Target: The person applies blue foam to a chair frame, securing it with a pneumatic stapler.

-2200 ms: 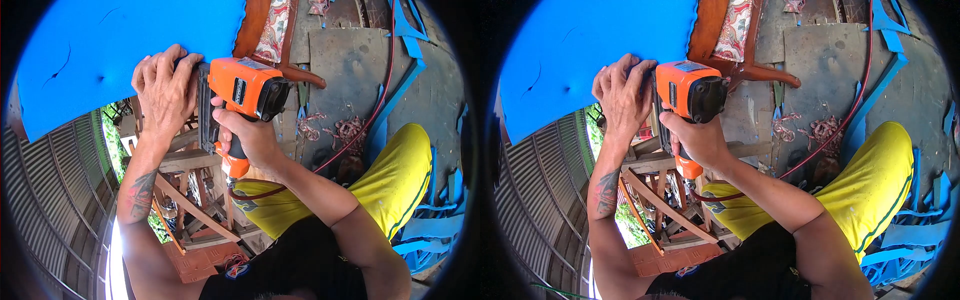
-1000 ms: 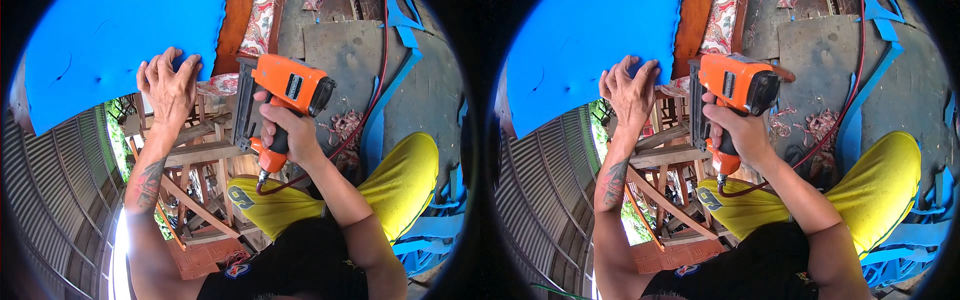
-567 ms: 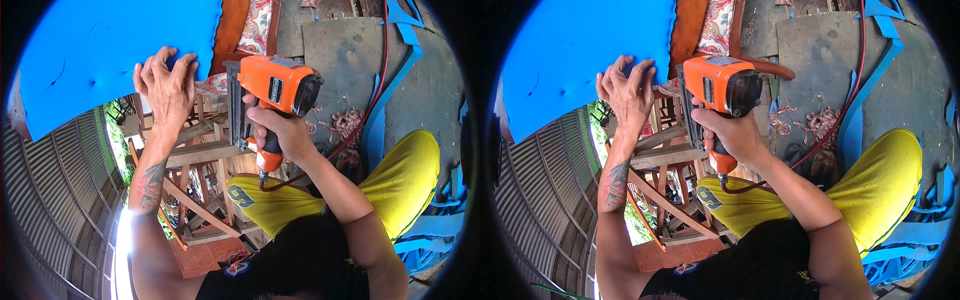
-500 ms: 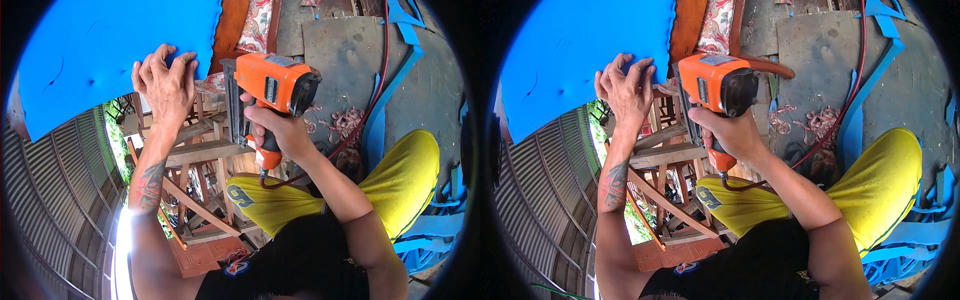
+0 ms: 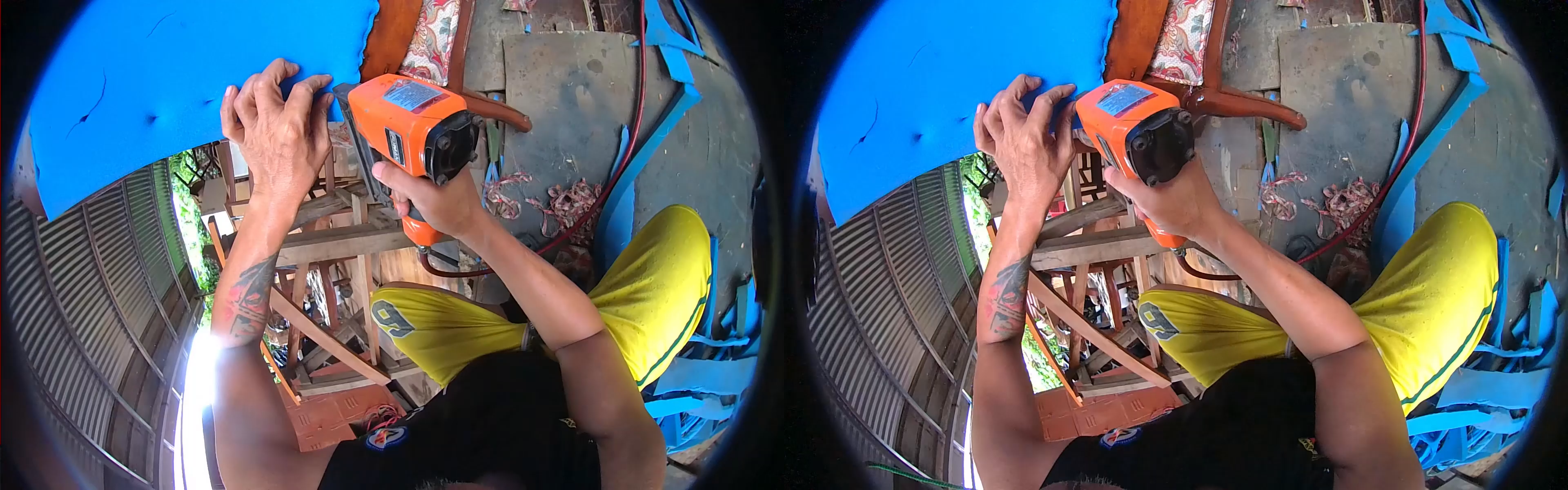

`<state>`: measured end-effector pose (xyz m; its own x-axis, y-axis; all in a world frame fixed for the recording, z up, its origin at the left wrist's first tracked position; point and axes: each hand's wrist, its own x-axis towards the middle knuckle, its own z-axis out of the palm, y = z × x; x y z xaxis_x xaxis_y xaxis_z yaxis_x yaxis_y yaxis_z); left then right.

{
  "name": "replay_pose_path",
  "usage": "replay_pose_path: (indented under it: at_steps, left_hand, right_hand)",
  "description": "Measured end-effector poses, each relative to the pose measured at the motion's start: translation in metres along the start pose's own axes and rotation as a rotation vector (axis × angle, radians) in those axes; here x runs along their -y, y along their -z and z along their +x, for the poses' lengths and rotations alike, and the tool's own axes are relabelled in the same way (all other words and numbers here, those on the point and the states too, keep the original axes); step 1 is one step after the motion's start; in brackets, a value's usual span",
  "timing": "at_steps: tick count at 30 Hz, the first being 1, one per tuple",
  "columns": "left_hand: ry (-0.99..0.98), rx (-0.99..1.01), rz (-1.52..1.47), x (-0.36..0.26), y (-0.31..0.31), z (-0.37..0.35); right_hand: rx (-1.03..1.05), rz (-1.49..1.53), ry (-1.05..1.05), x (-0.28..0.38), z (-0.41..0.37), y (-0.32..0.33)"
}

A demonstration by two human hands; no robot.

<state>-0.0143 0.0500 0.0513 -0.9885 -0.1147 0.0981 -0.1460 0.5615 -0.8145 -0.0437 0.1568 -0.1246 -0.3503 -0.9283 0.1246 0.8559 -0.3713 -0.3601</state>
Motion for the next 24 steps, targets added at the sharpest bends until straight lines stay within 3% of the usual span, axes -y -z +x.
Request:
replay_pose_path:
  at_steps: [24]
  left_hand:
    - [-0.006, -0.041, -0.011, 0.005, -0.005, -0.005]
  right_hand:
    - [0.003, -0.044, 0.044, -0.013, 0.01, -0.01]
